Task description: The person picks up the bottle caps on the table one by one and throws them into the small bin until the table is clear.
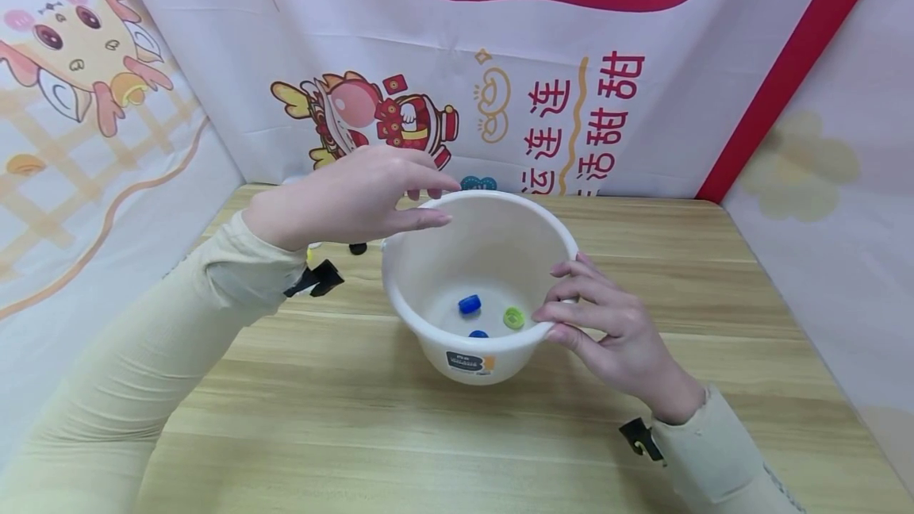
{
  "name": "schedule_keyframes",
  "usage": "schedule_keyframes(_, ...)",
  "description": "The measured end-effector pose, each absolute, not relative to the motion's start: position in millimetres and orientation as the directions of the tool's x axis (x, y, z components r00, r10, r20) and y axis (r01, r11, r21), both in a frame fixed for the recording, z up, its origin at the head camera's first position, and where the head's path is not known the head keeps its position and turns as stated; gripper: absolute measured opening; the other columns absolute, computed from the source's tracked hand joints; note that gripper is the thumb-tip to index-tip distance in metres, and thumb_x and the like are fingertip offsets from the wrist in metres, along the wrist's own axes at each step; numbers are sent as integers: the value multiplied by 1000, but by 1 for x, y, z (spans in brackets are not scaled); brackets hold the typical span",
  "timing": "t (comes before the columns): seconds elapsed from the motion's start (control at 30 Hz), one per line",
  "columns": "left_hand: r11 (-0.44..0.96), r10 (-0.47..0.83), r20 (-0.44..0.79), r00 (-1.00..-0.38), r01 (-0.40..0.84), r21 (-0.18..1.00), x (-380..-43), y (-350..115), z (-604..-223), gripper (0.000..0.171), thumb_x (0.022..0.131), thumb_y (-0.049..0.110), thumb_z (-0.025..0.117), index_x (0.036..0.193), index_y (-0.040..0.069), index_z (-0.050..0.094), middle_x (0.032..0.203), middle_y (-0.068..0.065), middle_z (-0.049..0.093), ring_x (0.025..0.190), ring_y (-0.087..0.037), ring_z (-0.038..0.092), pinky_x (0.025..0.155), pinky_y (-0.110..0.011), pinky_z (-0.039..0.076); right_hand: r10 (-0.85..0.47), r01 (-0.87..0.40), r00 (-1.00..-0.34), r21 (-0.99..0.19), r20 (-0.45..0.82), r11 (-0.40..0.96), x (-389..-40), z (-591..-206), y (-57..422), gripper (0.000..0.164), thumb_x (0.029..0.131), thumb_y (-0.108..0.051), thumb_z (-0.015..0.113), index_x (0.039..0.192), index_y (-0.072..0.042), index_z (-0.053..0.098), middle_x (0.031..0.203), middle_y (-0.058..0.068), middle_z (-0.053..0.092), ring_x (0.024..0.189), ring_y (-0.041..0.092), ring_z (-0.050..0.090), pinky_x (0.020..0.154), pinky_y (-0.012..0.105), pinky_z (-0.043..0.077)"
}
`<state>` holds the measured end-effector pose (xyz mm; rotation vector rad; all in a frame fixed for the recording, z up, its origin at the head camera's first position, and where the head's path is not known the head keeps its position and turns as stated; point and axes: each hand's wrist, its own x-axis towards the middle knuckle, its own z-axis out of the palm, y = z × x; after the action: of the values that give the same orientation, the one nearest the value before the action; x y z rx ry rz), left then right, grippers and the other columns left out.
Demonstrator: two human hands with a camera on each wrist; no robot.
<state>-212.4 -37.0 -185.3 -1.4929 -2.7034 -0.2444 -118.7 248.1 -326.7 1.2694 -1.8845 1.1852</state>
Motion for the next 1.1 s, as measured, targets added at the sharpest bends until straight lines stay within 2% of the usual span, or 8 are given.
schedule_keyframes(0.23, 563, 810, 103, -578, 814, 143, -214, -49, -187, 35, 95, 34, 67, 124, 15, 70, 113, -1, 66, 101, -15, 61, 86, -31, 51, -417, -919, -393, -360, 820, 159, -118, -326, 248, 23, 93, -18, 70, 94, 5, 75, 94, 15, 68, 116, 30, 55, 116, 49, 25)
schedule_keyframes(0.4, 625, 758, 99, -644, 762, 167, -220, -71, -192, 39, 93, 33, 70, 127, 14, 68, 113, -2, 68, 98, -17, 62, 82, -32, 53, -419, -920, -391, -357, 820, 159, -119, -326, 247, 23, 93, -18, 69, 94, 5, 75, 94, 15, 68, 116, 30, 55, 115, 51, 25)
schedule_keyframes(0.53, 675, 711, 114, -694, 719, 166, -230, -100, -202, 39, 93, 32, 72, 126, 13, 69, 108, -2, 70, 90, -15, 63, 77, -33, 54, -418, -923, -384, -352, 823, 155, -119, -325, 246, 23, 94, -17, 69, 94, 4, 75, 94, 15, 68, 116, 30, 55, 115, 51, 25)
schedule_keyframes(0.83, 774, 570, 103, -815, 575, 265, -254, -184, -241, 31, 95, 26, 69, 119, 5, 71, 94, -4, 72, 66, -14, 63, 60, -31, 53, -425, -911, -411, -371, 807, 179, -120, -325, 246, 24, 92, -20, 71, 95, 3, 75, 94, 14, 68, 117, 29, 55, 115, 50, 24)
schedule_keyframes(0.97, 820, 490, 21, -871, 469, 329, -269, -221, -260, 34, 96, 28, 67, 120, 4, 70, 95, -7, 73, 70, -17, 64, 63, -36, 53, -423, -912, -409, -368, 808, 180, -120, -325, 247, 24, 93, -20, 70, 95, 4, 75, 94, 14, 69, 117, 29, 55, 115, 50, 24)
schedule_keyframes(1.1, 853, 418, -57, -907, 370, 367, -288, -259, -286, 38, 97, 30, 66, 121, 1, 69, 103, -13, 72, 81, -21, 68, 75, -43, 55, -420, -918, -396, -359, 816, 167, -120, -327, 248, 24, 93, -18, 69, 94, 5, 75, 94, 15, 68, 116, 30, 55, 115, 50, 24)
